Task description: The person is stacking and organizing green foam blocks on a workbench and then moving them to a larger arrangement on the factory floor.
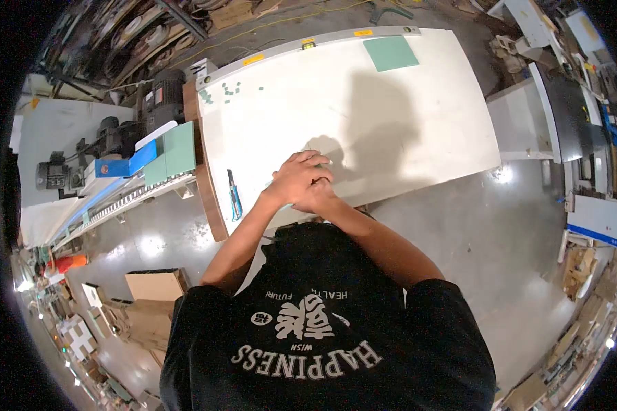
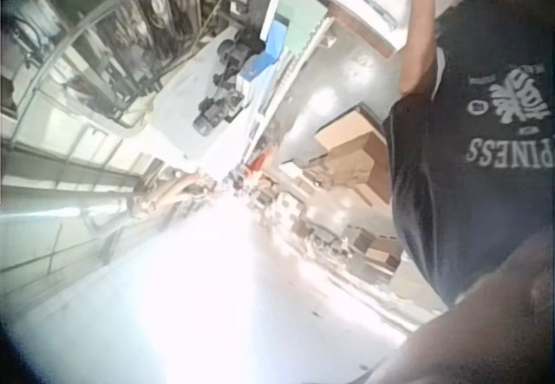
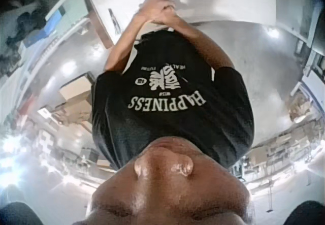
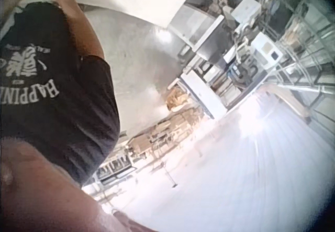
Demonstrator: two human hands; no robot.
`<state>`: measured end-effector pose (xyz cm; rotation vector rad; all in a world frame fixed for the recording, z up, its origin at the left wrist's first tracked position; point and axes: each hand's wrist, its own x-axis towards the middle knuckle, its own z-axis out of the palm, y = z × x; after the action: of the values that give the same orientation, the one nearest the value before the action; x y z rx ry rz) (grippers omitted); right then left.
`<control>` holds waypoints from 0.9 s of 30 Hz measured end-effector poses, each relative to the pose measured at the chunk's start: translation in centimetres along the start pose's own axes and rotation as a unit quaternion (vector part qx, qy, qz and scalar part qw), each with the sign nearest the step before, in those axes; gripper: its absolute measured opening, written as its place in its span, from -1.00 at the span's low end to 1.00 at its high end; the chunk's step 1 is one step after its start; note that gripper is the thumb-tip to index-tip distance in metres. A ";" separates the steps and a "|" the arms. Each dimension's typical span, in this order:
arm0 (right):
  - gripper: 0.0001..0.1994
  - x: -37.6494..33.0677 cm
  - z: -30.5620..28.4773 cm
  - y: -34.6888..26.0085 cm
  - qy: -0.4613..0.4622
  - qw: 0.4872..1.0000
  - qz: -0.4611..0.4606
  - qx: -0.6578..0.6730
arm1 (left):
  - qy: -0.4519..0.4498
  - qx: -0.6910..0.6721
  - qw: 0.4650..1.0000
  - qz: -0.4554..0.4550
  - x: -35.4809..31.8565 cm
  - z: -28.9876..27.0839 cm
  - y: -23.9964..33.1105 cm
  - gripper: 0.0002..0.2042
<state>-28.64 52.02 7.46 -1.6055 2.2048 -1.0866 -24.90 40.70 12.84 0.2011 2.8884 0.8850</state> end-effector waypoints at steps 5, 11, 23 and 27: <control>-0.42 0.0 -0.8 0.0 -0.099 0.993 0.063 -0.004 | 0.013 0.008 1.000 0.001 0.1 -0.6 0.6 -0.78; -0.40 1.3 -2.4 -1.6 -0.228 0.941 -0.025 -0.249 | 0.275 -0.147 0.949 -0.040 -2.3 -0.5 -0.5 -0.68; -0.20 2.0 -4.2 -2.0 -0.193 0.958 -0.077 -0.198 | 0.412 -0.194 0.818 -0.352 -14.1 5.7 -1.2 -0.74; -0.11 2.1 -4.9 -2.8 -0.194 0.957 -0.077 -0.202 | 0.386 -0.118 0.840 -0.364 -14.4 4.9 -1.1 -0.76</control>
<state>-30.10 51.97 13.33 -1.9746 2.1443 -0.3051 -10.12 40.20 9.17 -1.4900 2.9489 1.3165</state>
